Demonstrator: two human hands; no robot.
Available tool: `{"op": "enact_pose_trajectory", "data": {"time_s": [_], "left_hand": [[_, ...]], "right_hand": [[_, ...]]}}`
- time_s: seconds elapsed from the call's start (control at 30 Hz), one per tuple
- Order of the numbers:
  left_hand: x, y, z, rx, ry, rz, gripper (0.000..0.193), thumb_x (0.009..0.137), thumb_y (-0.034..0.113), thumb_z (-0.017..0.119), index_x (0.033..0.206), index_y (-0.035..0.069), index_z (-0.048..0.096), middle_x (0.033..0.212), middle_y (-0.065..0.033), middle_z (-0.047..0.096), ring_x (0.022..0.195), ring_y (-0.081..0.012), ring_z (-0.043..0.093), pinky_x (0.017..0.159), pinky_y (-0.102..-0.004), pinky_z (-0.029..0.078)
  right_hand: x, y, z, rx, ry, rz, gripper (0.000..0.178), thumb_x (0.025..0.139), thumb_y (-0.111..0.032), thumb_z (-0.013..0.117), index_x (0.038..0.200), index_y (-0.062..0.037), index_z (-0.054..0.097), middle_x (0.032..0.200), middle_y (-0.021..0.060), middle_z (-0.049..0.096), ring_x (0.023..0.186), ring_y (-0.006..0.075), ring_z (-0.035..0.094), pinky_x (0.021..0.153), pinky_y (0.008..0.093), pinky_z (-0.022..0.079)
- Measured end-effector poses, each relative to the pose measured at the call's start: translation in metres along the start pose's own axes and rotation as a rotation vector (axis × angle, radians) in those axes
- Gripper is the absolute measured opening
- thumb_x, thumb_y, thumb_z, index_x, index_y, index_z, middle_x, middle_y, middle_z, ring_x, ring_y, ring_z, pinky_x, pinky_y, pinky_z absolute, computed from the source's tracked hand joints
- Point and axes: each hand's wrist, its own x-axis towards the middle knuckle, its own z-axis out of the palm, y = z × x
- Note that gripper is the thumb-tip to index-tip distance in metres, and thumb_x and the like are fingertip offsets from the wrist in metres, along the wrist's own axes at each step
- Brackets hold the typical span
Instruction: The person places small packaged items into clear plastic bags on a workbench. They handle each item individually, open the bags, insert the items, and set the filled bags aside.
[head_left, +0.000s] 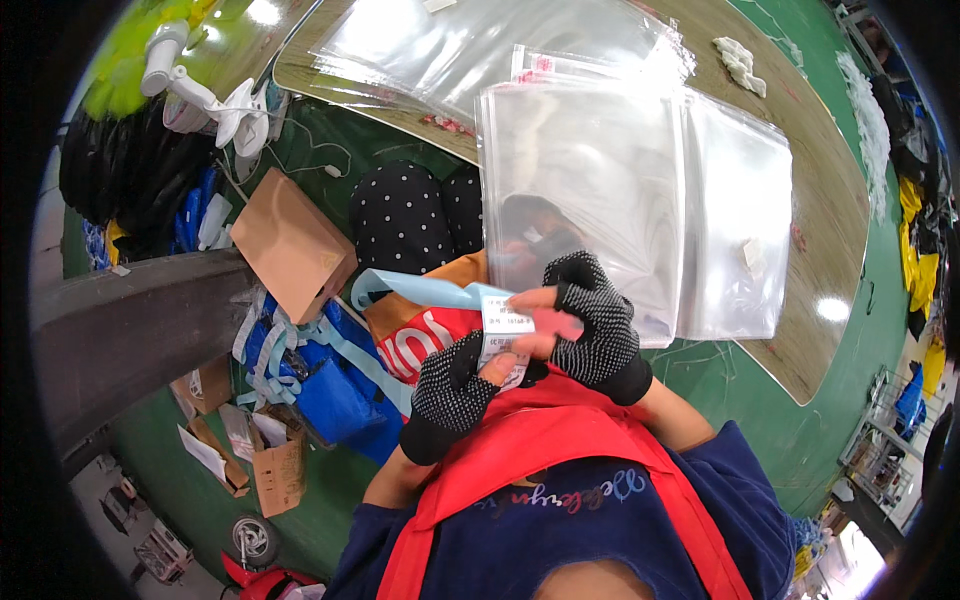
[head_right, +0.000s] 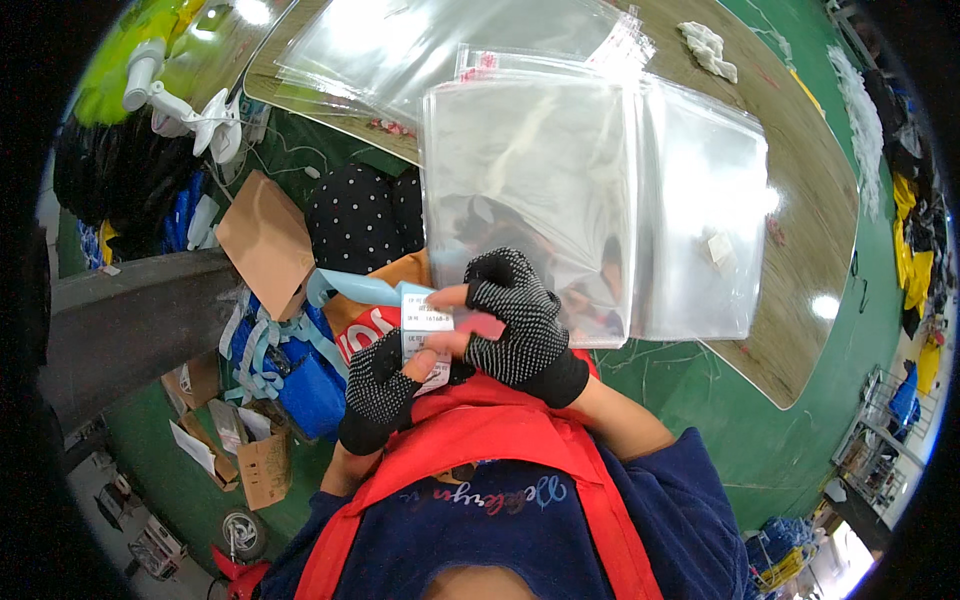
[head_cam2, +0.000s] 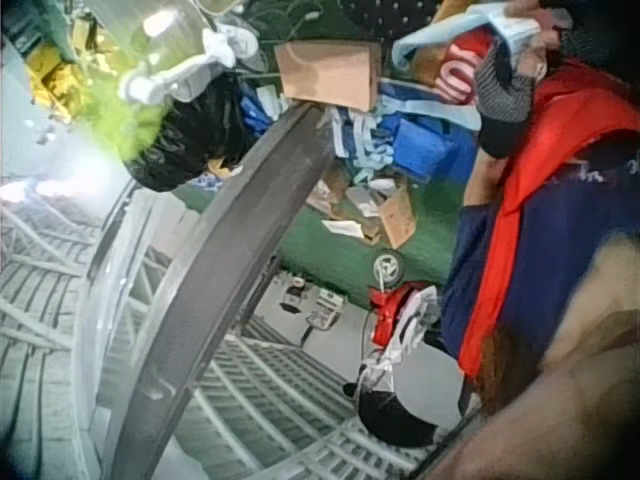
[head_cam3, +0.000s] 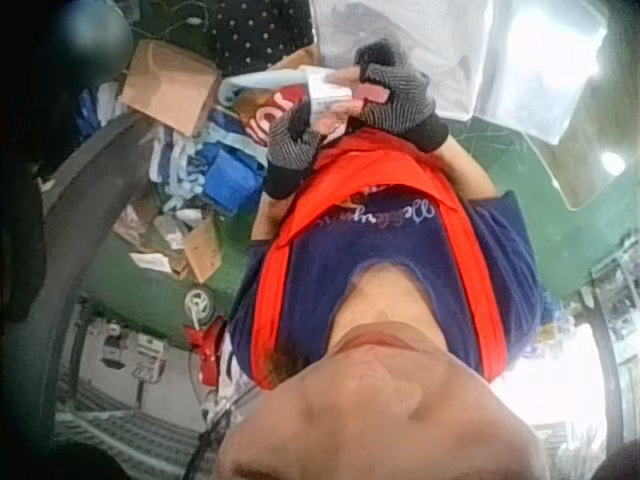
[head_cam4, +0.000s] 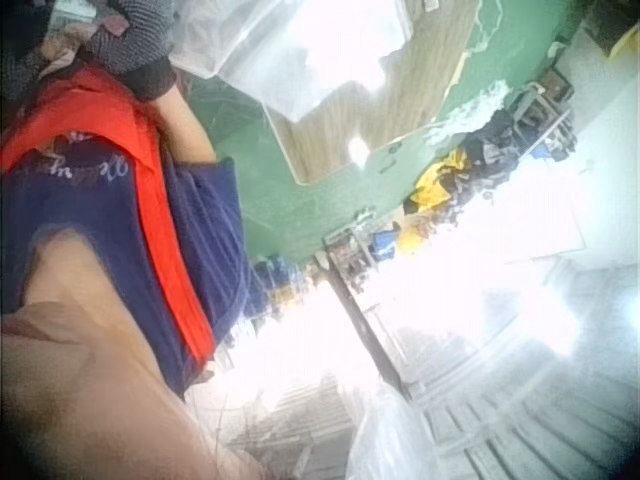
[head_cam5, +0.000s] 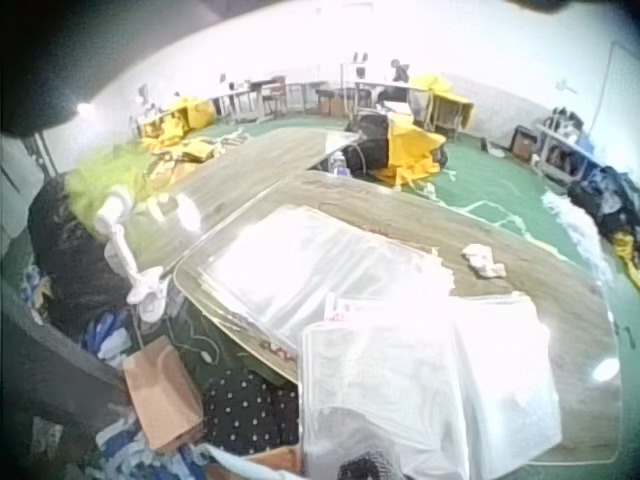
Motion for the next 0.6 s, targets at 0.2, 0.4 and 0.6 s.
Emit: {"op": "enact_pose_trajectory", "data": {"time_s": [0.2,0.4,0.6], "left_hand": [[-0.001,-0.021,-0.002,0.188,0.001,0.092,0.032,0.085,0.024,0.061,0.104,-0.001,0.062,0.082,-0.0177,0.066,0.073,-0.0311,0.066,0.067,-0.0348,0.05],[0.002,-0.023,-0.019,-0.254,0.046,-0.17,0.035,0.087,0.025,0.058,0.106,-0.004,0.057,0.089,-0.0195,0.065,0.078,-0.0233,0.066,0.069,-0.0309,0.052],[-0.001,-0.025,-0.049,-0.518,0.413,-0.156,0.032,0.092,0.016,0.049,0.119,-0.001,0.048,0.096,-0.0202,0.064,0.074,-0.0252,0.066,0.064,-0.0334,0.055]], "right_hand": [[-0.008,0.009,-0.003,0.086,-0.165,0.051,0.024,0.071,-0.019,0.075,0.09,-0.006,0.07,0.084,0.0112,0.054,0.076,0.0227,0.055,0.07,0.0324,0.045],[0.016,0.037,-0.027,-0.563,0.581,-0.149,0.009,0.074,-0.01,0.072,0.072,-0.0056,0.064,0.063,0.0075,0.051,0.061,0.0237,0.05,0.057,0.0321,0.041],[-0.005,0.057,-0.027,-0.913,0.108,-0.2,0.036,0.065,-0.035,0.072,0.09,-0.0104,0.062,0.081,0.0081,0.056,0.078,0.0287,0.052,0.07,0.0417,0.039]]}}
